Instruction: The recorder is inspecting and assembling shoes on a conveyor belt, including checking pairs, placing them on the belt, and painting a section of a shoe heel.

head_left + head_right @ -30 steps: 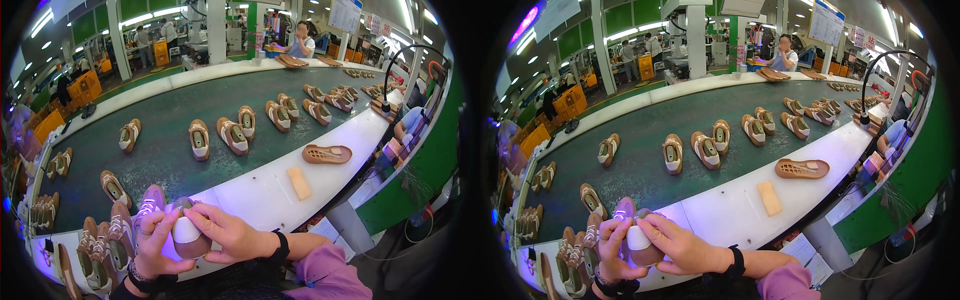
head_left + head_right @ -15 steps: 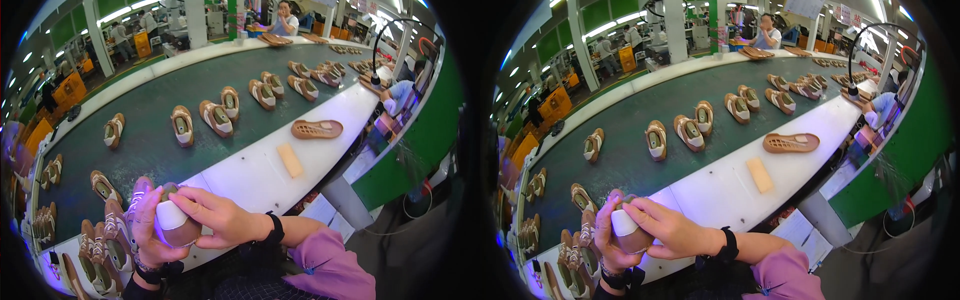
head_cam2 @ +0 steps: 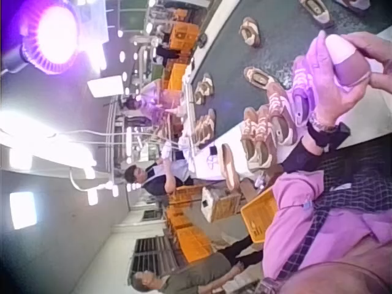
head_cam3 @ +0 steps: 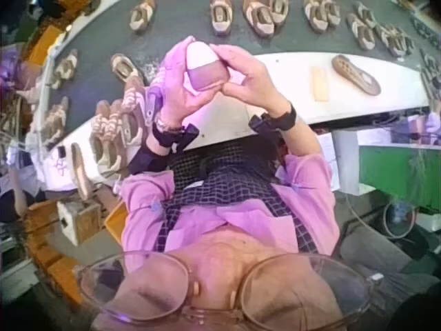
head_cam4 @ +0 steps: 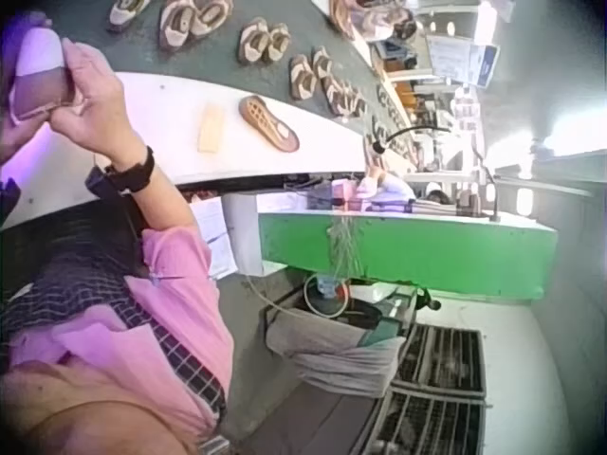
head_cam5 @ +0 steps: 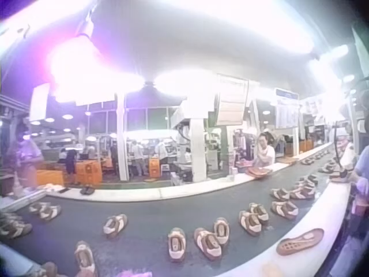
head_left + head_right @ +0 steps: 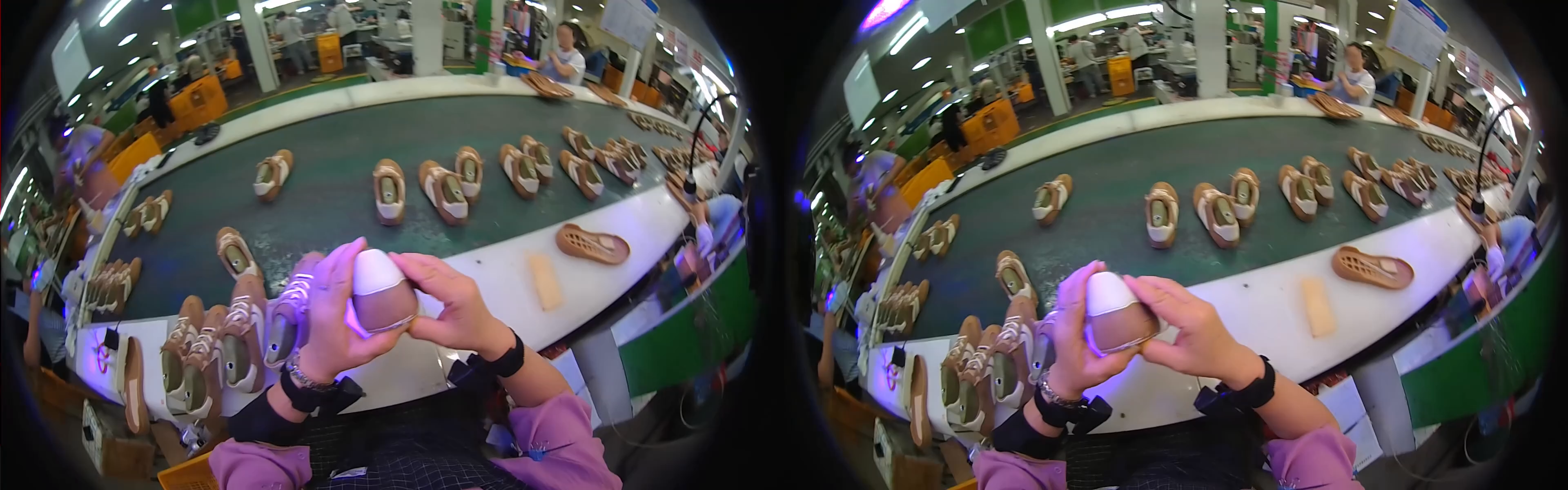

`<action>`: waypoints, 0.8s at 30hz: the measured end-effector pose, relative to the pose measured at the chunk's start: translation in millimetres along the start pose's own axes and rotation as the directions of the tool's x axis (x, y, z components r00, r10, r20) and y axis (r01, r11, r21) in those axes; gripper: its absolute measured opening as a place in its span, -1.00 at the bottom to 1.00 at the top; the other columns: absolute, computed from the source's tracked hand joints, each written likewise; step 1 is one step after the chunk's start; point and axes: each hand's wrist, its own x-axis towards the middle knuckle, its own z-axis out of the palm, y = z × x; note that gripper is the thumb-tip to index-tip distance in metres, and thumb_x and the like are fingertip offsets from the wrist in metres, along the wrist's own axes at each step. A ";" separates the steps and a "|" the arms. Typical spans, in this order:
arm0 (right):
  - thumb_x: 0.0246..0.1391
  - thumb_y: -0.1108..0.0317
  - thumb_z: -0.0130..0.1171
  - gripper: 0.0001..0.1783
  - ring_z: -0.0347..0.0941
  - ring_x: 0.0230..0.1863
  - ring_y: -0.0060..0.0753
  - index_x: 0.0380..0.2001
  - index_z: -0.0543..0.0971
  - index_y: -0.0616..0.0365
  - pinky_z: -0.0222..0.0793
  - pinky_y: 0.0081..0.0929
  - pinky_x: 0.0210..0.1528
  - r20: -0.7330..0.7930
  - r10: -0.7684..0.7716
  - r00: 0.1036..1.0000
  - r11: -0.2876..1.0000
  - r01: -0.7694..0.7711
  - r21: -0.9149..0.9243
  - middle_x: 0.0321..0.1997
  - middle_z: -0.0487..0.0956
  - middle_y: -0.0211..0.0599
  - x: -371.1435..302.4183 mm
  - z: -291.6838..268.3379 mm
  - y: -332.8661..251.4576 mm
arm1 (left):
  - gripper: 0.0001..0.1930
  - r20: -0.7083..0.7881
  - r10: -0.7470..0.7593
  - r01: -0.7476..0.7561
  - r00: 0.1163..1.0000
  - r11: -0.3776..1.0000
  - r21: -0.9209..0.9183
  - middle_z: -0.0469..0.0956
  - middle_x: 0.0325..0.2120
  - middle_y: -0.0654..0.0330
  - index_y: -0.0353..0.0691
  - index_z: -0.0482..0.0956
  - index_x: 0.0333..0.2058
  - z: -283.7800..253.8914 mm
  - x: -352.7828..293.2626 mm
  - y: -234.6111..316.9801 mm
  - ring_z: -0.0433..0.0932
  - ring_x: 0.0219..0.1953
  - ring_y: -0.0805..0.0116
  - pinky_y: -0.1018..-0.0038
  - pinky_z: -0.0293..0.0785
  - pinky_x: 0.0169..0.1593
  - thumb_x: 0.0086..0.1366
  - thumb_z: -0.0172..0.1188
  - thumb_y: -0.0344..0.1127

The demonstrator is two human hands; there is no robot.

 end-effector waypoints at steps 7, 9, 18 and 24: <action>-0.13 0.45 0.37 -0.32 0.37 0.11 -0.33 0.12 0.37 0.27 0.35 -0.34 0.13 0.126 0.206 0.970 0.889 -0.240 0.391 0.13 0.38 -0.19 -4.6 -16.4 29.4 | -0.04 0.267 -0.062 0.106 0.962 0.983 -0.152 0.29 -0.08 0.07 -0.22 0.26 0.18 -33.6 21.6 -0.4 0.31 -0.02 0.16 0.33 0.28 0.06 -0.27 0.49 -0.21; -0.11 0.37 0.37 -0.38 0.43 0.04 -0.34 0.05 0.41 0.31 0.42 -0.37 0.05 0.100 0.371 0.923 0.813 -0.375 0.447 0.04 0.46 -0.23 -10.1 -16.1 31.8 | -0.22 0.288 -0.042 0.071 0.957 0.993 -0.093 0.30 -0.17 0.13 -0.22 0.44 0.01 -33.5 24.6 -2.2 0.28 0.05 0.22 0.39 0.25 0.09 -0.29 0.51 -0.21; -0.20 0.34 0.25 -0.63 0.51 -0.30 0.09 -0.31 0.42 0.32 0.46 -0.19 -0.24 -0.192 0.488 0.851 0.541 -0.468 -0.699 -0.34 0.53 0.07 -54.9 -70.8 60.3 | -0.30 0.158 -0.117 0.185 0.981 0.822 -0.538 0.39 0.02 0.07 -0.26 0.37 -0.03 -3.0 1.6 -14.1 0.40 0.02 0.29 0.38 0.32 0.10 -0.21 0.49 -0.35; -0.19 0.40 0.12 -0.70 0.48 -0.35 0.16 -0.36 0.40 0.37 0.44 -0.11 -0.26 -0.269 0.713 0.647 0.118 -0.489 -0.864 -0.40 0.49 0.18 -102.4 -104.2 87.3 | -0.22 0.208 -0.009 0.065 0.978 0.962 -0.266 0.45 -0.05 0.14 -0.24 0.36 0.04 -11.3 12.7 -9.9 0.43 -0.02 0.30 0.40 0.36 0.06 -0.25 0.50 -0.34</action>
